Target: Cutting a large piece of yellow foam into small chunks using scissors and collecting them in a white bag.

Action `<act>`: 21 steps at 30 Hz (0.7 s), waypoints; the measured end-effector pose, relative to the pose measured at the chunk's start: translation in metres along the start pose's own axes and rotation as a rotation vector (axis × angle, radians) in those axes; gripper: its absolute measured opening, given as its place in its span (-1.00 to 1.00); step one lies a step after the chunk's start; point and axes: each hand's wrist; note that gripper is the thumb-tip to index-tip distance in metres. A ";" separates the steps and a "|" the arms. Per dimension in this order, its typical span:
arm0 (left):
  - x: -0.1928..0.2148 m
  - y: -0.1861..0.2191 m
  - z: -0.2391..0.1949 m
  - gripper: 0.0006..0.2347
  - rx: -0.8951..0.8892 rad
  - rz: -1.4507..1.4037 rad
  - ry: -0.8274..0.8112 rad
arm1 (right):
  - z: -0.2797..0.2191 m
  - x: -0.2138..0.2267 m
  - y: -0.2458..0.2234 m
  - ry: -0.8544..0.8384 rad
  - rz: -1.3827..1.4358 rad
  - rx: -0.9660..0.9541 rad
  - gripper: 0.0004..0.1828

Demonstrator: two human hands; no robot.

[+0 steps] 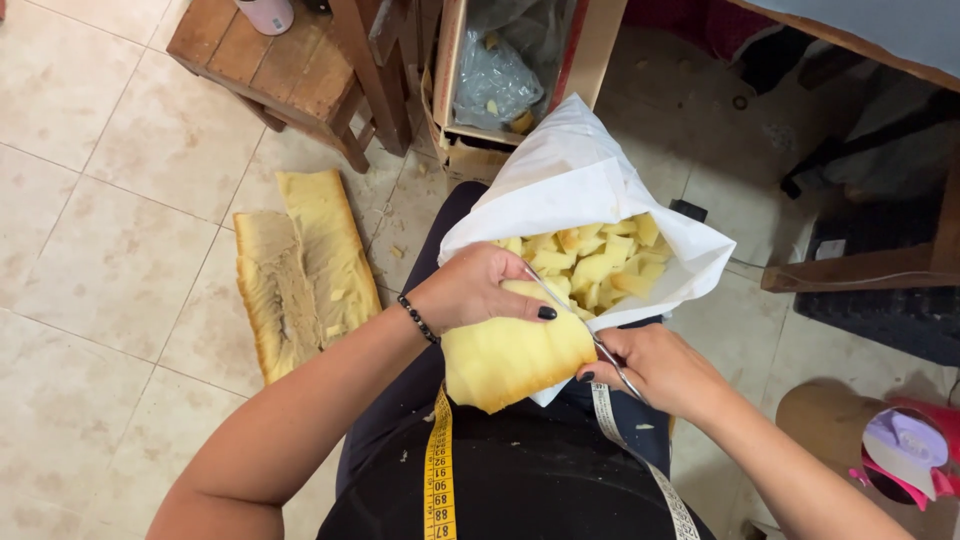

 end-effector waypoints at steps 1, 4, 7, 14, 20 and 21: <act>0.000 0.002 -0.001 -0.59 0.002 0.032 0.016 | 0.002 -0.004 0.005 0.000 0.042 -0.013 -0.52; -0.003 0.009 -0.007 -0.61 -0.015 0.060 -0.001 | -0.006 -0.004 0.000 -0.004 0.175 -0.062 -0.55; -0.002 0.021 -0.017 -0.63 -0.043 0.066 -0.010 | -0.004 -0.010 0.016 -0.005 0.247 -0.080 -0.56; 0.010 0.030 -0.047 -0.49 -0.204 0.093 -0.017 | -0.007 0.005 0.038 -0.072 0.166 -0.020 -0.61; 0.014 0.027 -0.057 -0.50 -0.173 0.281 -0.052 | -0.013 0.014 0.012 -0.072 -0.024 0.011 -0.49; 0.015 0.024 -0.055 -0.54 -0.174 0.234 -0.008 | -0.015 0.015 0.008 -0.078 -0.104 0.006 -0.44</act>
Point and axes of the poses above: each hand's wrist, its own z-axis towards the middle knuckle, its own x-axis out of the back of the hand, y = z × x, and after that the axes turned 7 degrees about y, right-handed
